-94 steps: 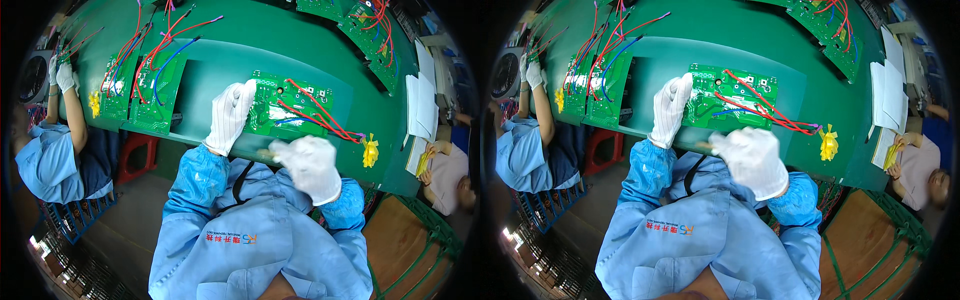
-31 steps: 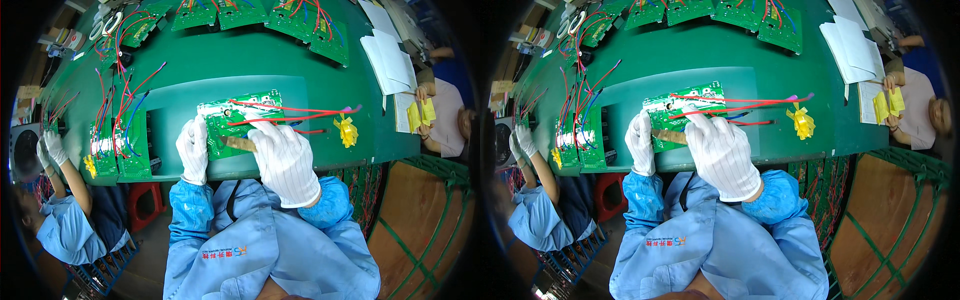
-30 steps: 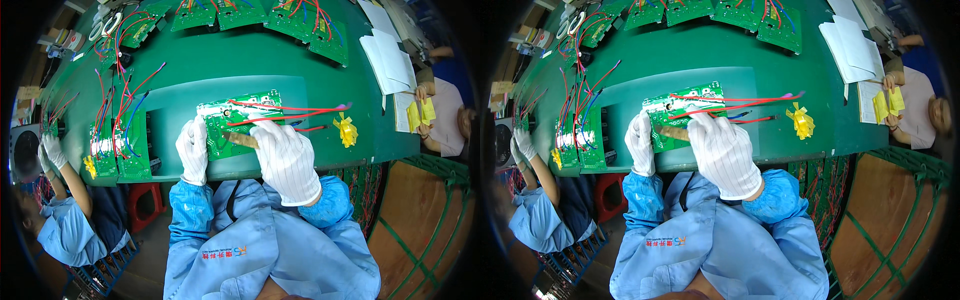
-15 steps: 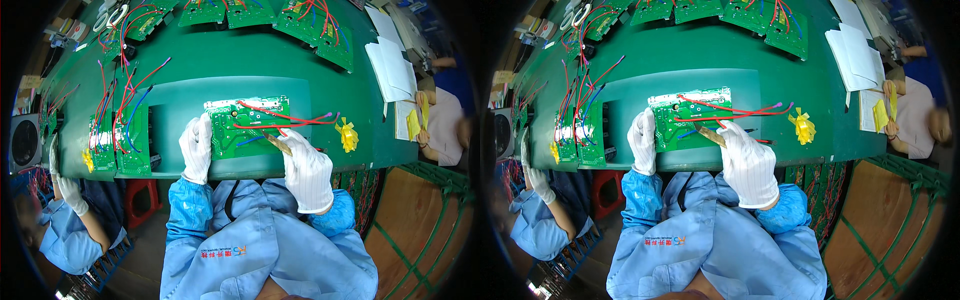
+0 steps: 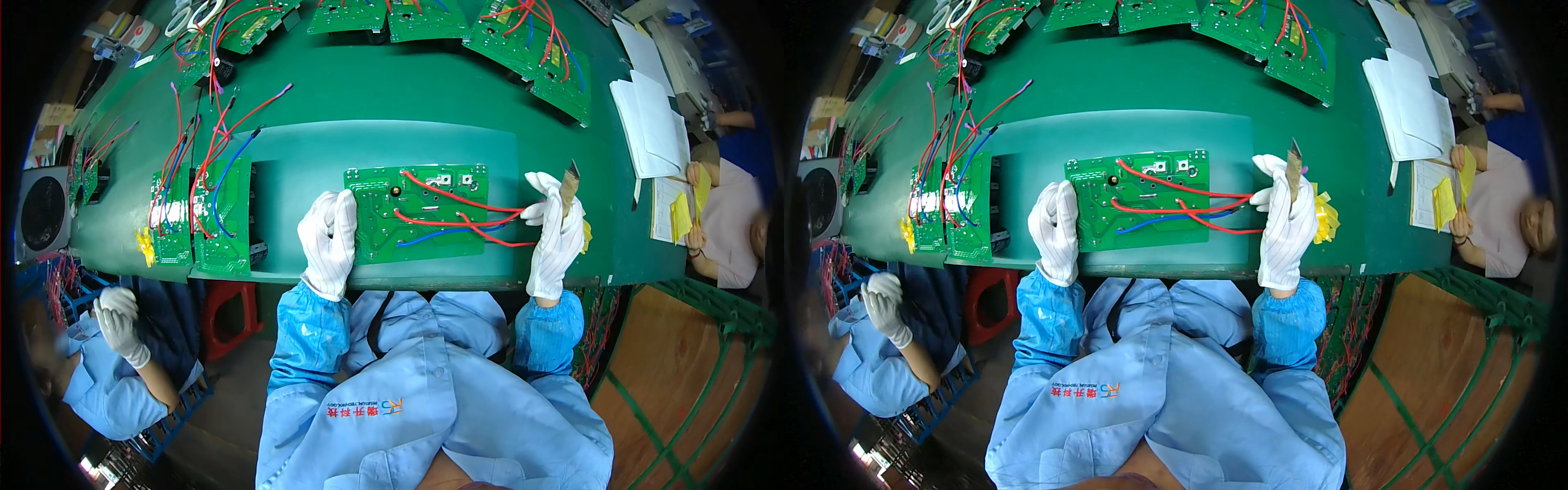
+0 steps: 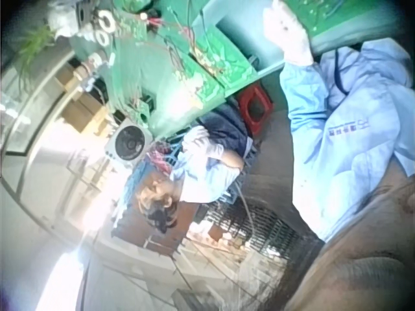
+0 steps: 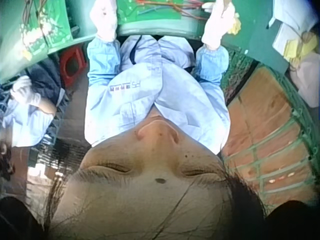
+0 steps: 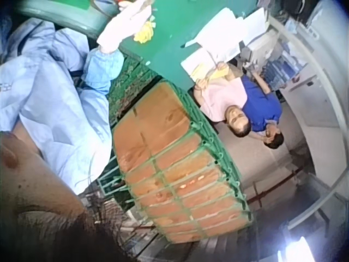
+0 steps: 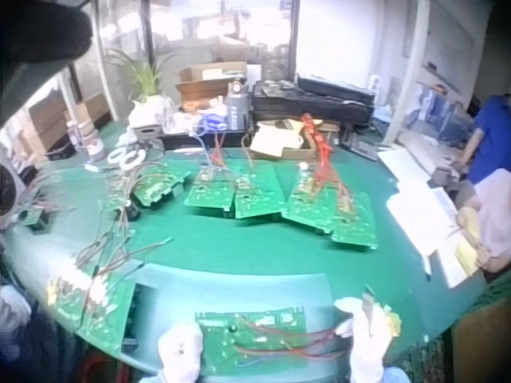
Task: Assembling electronic components onto printed circuit boards (PCBs) and securing them with a screwdriver at an industrial workbench.
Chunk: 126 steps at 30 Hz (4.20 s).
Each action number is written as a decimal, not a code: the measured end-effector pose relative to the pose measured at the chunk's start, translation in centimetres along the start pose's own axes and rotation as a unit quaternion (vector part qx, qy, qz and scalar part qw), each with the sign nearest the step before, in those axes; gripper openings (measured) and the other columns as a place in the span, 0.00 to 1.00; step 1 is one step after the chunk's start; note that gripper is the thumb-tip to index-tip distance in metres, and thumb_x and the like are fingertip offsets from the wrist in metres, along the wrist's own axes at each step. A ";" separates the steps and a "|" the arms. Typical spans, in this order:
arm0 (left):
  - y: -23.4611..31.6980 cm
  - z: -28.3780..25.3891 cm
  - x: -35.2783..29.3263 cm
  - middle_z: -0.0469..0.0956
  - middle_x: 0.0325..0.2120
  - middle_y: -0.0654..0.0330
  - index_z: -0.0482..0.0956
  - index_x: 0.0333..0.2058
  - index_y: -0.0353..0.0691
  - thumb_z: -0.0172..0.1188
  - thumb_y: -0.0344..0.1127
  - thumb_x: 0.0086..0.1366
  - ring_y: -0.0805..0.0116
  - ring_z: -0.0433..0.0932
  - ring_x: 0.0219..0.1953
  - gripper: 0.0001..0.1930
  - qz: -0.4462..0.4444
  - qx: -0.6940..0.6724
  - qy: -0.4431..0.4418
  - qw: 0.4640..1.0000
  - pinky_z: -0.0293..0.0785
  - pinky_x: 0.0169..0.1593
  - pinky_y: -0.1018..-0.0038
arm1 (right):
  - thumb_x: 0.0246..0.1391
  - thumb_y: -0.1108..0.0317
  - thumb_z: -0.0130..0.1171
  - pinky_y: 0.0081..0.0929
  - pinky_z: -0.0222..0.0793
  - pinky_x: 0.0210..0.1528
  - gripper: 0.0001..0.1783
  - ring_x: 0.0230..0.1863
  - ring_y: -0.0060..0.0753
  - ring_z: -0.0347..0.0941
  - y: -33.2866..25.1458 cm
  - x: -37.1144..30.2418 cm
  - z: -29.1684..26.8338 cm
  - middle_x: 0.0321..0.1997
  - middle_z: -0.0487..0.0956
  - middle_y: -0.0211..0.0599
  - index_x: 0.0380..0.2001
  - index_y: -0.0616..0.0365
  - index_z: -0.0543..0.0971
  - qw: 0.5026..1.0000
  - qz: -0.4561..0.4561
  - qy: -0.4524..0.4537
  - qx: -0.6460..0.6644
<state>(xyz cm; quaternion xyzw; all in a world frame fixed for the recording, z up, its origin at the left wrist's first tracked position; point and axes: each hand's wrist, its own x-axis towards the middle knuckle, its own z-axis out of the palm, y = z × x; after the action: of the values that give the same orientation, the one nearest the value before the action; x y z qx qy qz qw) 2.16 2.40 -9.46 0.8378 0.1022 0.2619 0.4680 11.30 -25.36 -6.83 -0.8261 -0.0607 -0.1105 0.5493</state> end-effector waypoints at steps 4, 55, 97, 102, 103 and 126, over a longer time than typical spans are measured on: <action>0.0 0.1 0.1 0.76 0.23 0.54 0.79 0.32 0.29 0.55 0.32 0.75 0.57 0.73 0.27 0.13 -0.020 0.008 -0.001 1.000 0.73 0.56 0.61 | 0.72 0.69 0.49 0.23 0.72 0.31 0.14 0.31 0.22 0.79 -1.4 0.0 -0.3 0.47 0.86 0.37 0.52 0.65 0.79 0.999 0.010 -0.025 0.017; -0.4 -0.2 0.4 0.75 0.24 0.51 0.77 0.32 0.30 0.57 0.31 0.73 0.52 0.73 0.27 0.11 0.035 -0.038 -0.017 0.999 0.72 0.35 0.64 | 0.67 0.67 0.53 0.23 0.73 0.42 0.16 0.35 0.22 0.76 2.3 5.8 6.9 0.42 0.85 0.34 0.49 0.65 0.83 0.975 -0.027 -0.193 0.104; -0.2 0.5 0.8 0.70 0.19 0.54 0.74 0.26 0.33 0.60 0.28 0.71 0.55 0.69 0.21 0.13 0.042 -0.015 0.024 0.999 0.67 0.29 0.65 | 0.72 0.59 0.47 0.31 0.72 0.59 0.22 0.53 0.37 0.82 4.8 5.6 5.0 0.54 0.85 0.43 0.49 0.67 0.81 0.957 -0.139 -0.254 -0.013; -0.4 0.5 0.8 0.71 0.20 0.54 0.75 0.26 0.33 0.60 0.28 0.71 0.55 0.70 0.21 0.11 0.056 -0.013 0.027 0.998 0.68 0.29 0.65 | 0.72 0.60 0.47 0.30 0.72 0.59 0.21 0.53 0.37 0.82 5.0 5.6 5.0 0.54 0.85 0.43 0.48 0.67 0.82 0.959 -0.135 -0.248 -0.030; -0.5 0.4 0.7 0.72 0.20 0.54 0.75 0.27 0.33 0.59 0.28 0.71 0.54 0.70 0.22 0.11 0.056 -0.009 0.020 0.998 0.68 0.29 0.65 | 0.72 0.60 0.47 0.30 0.72 0.59 0.21 0.53 0.37 0.82 4.8 5.6 5.1 0.54 0.85 0.43 0.48 0.67 0.82 0.959 -0.134 -0.248 -0.035; -1.1 -0.4 0.0 0.75 0.27 0.49 0.75 0.32 0.31 0.42 0.40 0.78 0.47 0.75 0.27 0.20 0.003 -0.045 -0.032 0.998 0.71 0.34 0.60 | 0.66 0.69 0.48 0.35 0.73 0.58 0.14 0.53 0.47 0.81 4.1 5.5 5.2 0.52 0.86 0.44 0.40 0.66 0.82 0.960 -0.145 -0.239 0.000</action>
<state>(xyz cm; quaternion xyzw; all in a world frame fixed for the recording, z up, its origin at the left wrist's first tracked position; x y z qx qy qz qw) 2.06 3.26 -10.19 0.8240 0.0727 0.2410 0.5076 18.14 -22.25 -11.08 -0.8108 -0.3098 0.0115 0.4965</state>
